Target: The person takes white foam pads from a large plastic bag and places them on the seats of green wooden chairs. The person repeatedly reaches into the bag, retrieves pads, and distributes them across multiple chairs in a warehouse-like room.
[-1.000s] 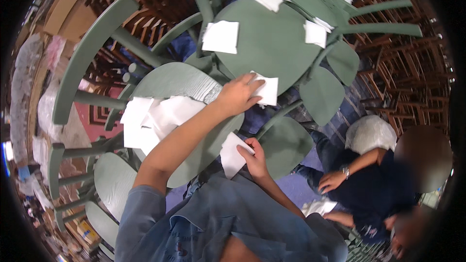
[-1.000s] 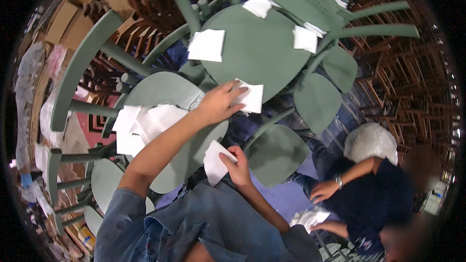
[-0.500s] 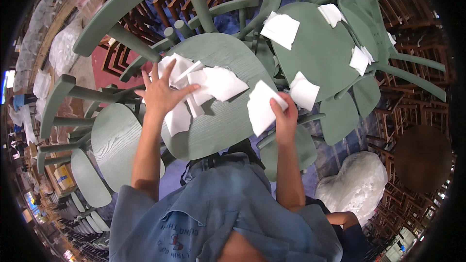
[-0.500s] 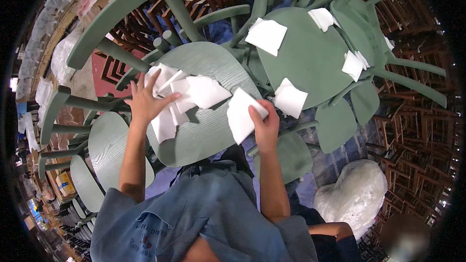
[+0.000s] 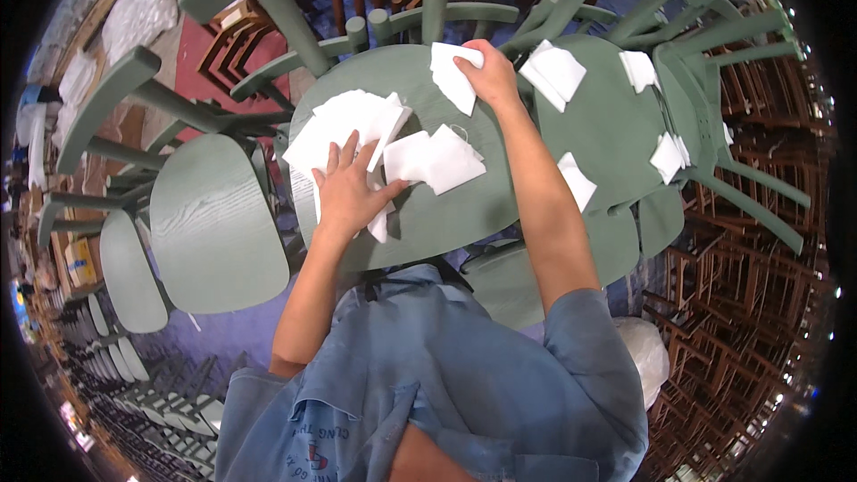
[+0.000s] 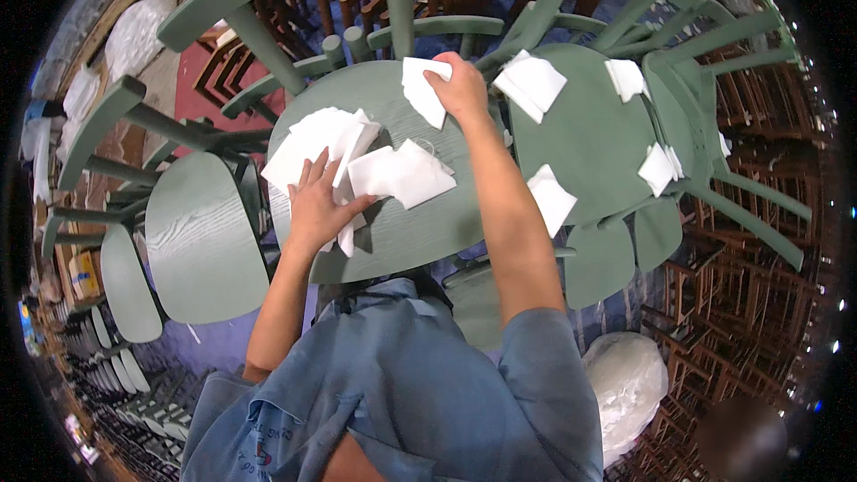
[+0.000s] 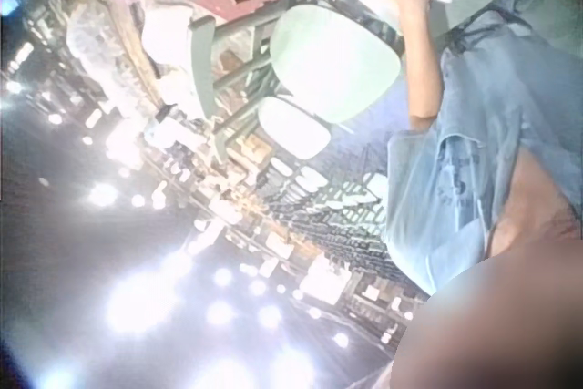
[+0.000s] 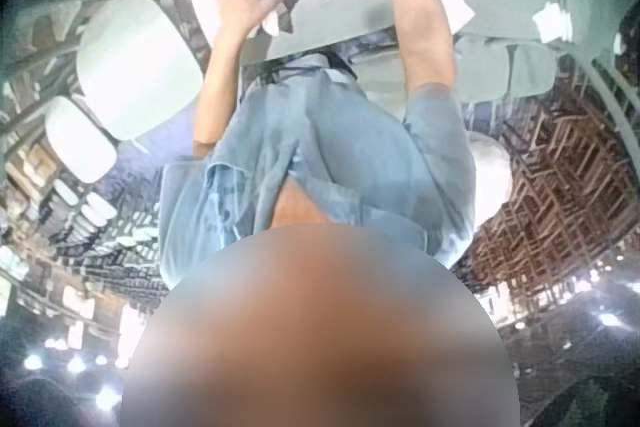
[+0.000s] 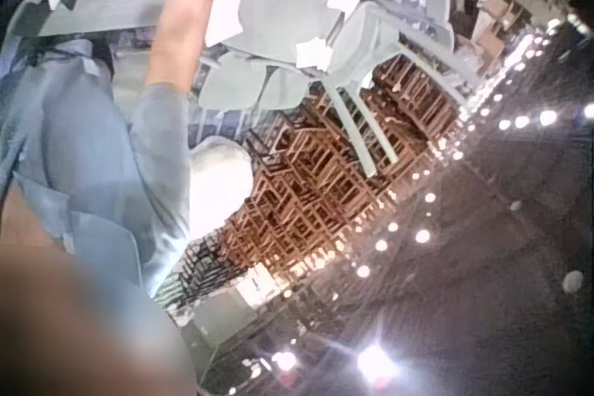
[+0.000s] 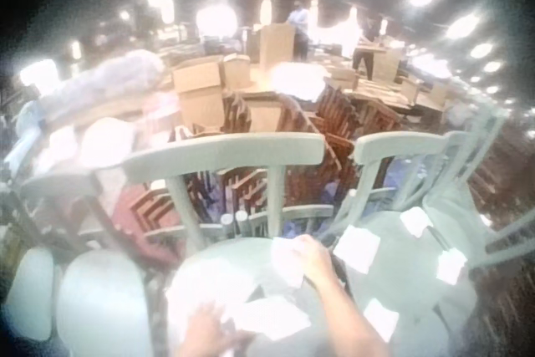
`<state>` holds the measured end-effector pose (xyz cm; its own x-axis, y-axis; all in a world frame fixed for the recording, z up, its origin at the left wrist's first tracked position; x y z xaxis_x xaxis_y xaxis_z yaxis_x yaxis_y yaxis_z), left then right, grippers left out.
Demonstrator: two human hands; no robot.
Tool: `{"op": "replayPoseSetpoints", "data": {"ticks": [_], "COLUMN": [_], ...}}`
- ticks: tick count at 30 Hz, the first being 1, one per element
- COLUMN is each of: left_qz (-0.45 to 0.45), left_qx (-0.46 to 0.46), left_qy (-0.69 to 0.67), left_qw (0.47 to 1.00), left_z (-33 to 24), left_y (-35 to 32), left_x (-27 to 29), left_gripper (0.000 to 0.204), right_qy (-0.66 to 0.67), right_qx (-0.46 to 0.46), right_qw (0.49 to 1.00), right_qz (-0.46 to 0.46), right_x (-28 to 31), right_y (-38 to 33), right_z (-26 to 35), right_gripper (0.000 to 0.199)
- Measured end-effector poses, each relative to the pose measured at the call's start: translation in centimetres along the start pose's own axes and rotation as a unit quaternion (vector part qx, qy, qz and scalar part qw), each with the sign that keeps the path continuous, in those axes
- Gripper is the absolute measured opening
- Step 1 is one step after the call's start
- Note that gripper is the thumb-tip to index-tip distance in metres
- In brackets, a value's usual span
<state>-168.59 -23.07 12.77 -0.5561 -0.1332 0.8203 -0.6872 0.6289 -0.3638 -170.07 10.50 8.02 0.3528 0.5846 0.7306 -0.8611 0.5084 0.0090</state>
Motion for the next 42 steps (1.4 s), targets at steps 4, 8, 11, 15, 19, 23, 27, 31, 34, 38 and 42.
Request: {"op": "replayPoseSetpoints", "data": {"ticks": [4, 8, 11, 15, 19, 23, 27, 31, 34, 38, 42], "left_qz": [-0.073, -0.168, -0.207, -0.246, -0.292, -0.299, -0.27, -0.29, -0.287, -0.279, -0.169], "left_qx": [-0.068, -0.087, -0.083, -0.121, -0.143, -0.146, -0.145, -0.099, -0.064, 0.06, 0.006], "left_qy": [-0.142, -0.186, -0.177, -0.167, -0.248, -0.26, -0.171, -0.09, -0.024, 0.01, 0.021], "left_qw": [0.985, 0.964, 0.958, 0.947, 0.913, 0.906, 0.936, 0.948, 0.956, 0.958, 0.985], "left_z": [0.2, 0.6, -0.1, -2.3, -3.9, -4.0, -2.8, 0.9, 3.8, 8.2, 8.2], "left_y": [-1.5, -1.8, -0.6, 0.5, 0.8, 1.4, 1.3, 2.8, 4.6, 5.1, 4.2], "left_x": [1.6, 3.1, 3.4, 4.4, 6.2, 6.7, 5.0, 4.4, 4.4, 4.8, 2.5], "left_gripper": [0.084, 0.049, 0.028, 0.022, 0.029, 0.038, 0.035, 0.042, 0.047, 0.063, 0.071], "right_qy": [-0.049, 0.114, 0.123, 0.164, 0.387, 0.439, 0.19, -0.137, -0.184, 0.027, -0.116], "right_qx": [0.076, 0.087, 0.088, 0.157, 0.131, 0.077, -0.024, 0.019, 0.077, 0.094, 0.148], "right_qw": [0.994, 0.976, 0.97, 0.956, 0.898, 0.895, 0.98, 0.99, 0.974, 0.993, 0.975], "right_qz": [-0.063, 0.162, 0.192, 0.185, 0.162, 0.015, 0.044, 0.0, -0.105, 0.069, 0.115], "right_x": [1.8, 3.8, 3.6, 1.9, 2.6, 4.5, 1.7, 0.5, 1.5, 0.2, -2.5], "right_y": [-3.5, -9.5, -10.7, -10.0, -7.2, -1.6, 1.7, 1.1, -0.8, -3.8, -5.2], "right_z": [4.3, 7.8, 9.3, 10.2, 8.7, 4.7, 0.0, -0.9, 2.3, 7.5, 9.9], "right_gripper": [0.052, 0.055, 0.053, 0.047, 0.025, 0.025, 0.038, 0.057, 0.057, 0.063, 0.067]}}
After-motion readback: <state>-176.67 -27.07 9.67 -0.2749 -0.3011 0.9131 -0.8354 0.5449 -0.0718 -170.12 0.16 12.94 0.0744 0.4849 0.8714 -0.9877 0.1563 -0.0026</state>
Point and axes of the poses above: each hand's wrist, its own y-axis towards the middle knuckle, its own x-axis out of the back of the hand, z = x × y, the point moved 4 cm from there along y, towards the middle knuckle, and after that the axes turned 11 degrees about z, right-handed, at the moved point
